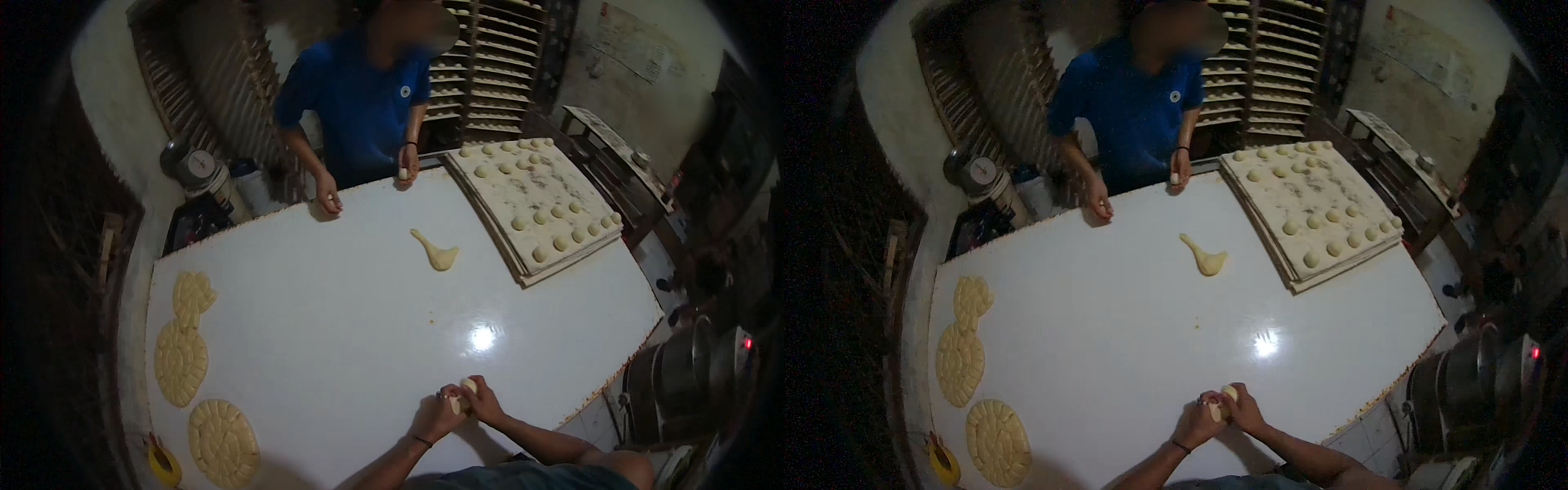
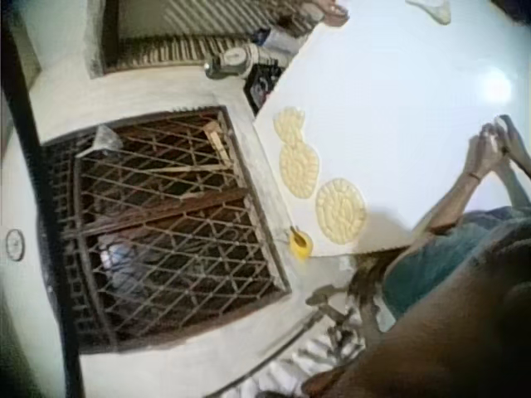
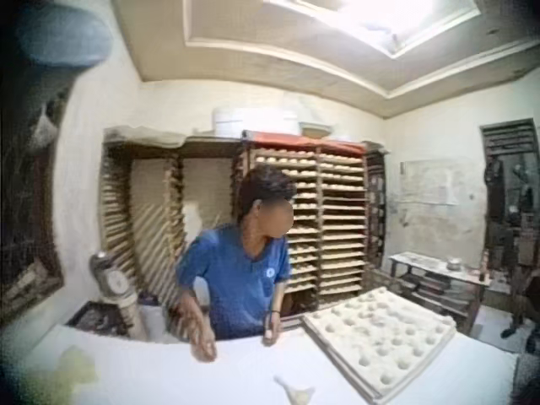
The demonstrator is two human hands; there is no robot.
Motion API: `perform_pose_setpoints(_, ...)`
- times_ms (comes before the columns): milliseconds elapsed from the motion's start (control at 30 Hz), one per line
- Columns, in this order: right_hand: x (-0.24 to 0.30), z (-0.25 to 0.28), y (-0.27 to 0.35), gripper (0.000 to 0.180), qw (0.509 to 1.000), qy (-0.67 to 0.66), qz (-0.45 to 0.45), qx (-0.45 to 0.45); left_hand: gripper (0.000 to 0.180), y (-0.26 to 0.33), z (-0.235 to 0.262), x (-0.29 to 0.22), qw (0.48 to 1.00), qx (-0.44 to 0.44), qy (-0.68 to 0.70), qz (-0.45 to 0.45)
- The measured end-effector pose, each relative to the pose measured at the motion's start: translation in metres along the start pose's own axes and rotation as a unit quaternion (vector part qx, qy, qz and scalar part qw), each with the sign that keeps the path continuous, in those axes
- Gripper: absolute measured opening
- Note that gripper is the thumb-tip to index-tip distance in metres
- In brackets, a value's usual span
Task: The person rolls small pieces of dough into balls and places them onto a floured tray. Another person arranges the dough balls on the tray and moves it to a rack. The process is repeated with additional dough pieces.
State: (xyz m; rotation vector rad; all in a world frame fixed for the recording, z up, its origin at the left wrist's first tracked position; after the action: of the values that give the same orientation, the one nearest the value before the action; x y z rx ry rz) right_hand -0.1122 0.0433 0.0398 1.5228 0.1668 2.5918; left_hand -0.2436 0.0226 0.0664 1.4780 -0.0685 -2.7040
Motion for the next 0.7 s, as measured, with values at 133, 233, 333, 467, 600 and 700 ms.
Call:
perform_pose_setpoints(133,-0.076,0.116,0.036,0.024,0.994,-0.008,0.024,-0.104,0.053,0.042,-0.033,0.056,0.964,0.176,-0.06,-0.188)
perform_pose_setpoints(233,-0.107,0.183,0.041,0.028,0.926,0.303,0.154,-0.162,0.047,0.03,0.02,0.057,0.929,0.071,-0.27,-0.245)
perform_pose_setpoints(333,-0.085,0.2,0.022,0.016,0.874,0.171,0.16,-0.426,0.034,-0.001,0.012,0.024,0.913,-0.139,-0.252,-0.288)
perform_pose_setpoints(467,-0.064,0.136,0.042,0.009,0.911,0.158,0.227,-0.307,0.024,0.044,-0.044,0.005,0.965,-0.123,-0.108,-0.207)
perform_pose_setpoints(600,-0.08,0.185,0.075,0.012,0.901,0.237,0.308,-0.194,0.013,0.062,-0.007,0.062,0.937,-0.003,-0.213,-0.277)
perform_pose_setpoints(700,-0.1,0.22,0.017,0.007,0.874,0.177,0.175,-0.417,0.011,-0.016,0.011,0.03,0.929,-0.218,-0.22,-0.204)
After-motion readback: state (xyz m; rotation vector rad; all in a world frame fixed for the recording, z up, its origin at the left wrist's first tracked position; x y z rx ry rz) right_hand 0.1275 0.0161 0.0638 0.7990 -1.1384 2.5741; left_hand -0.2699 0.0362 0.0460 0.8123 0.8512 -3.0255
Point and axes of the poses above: each hand's wrist, its own y-axis away from the middle knuckle, its own z-axis out of the back of the hand, x = y × z, the point moved 9 cm from there along -y, towards the middle knuckle, and after that the axes turned 13 degrees about -x, right-handed, at the moved point
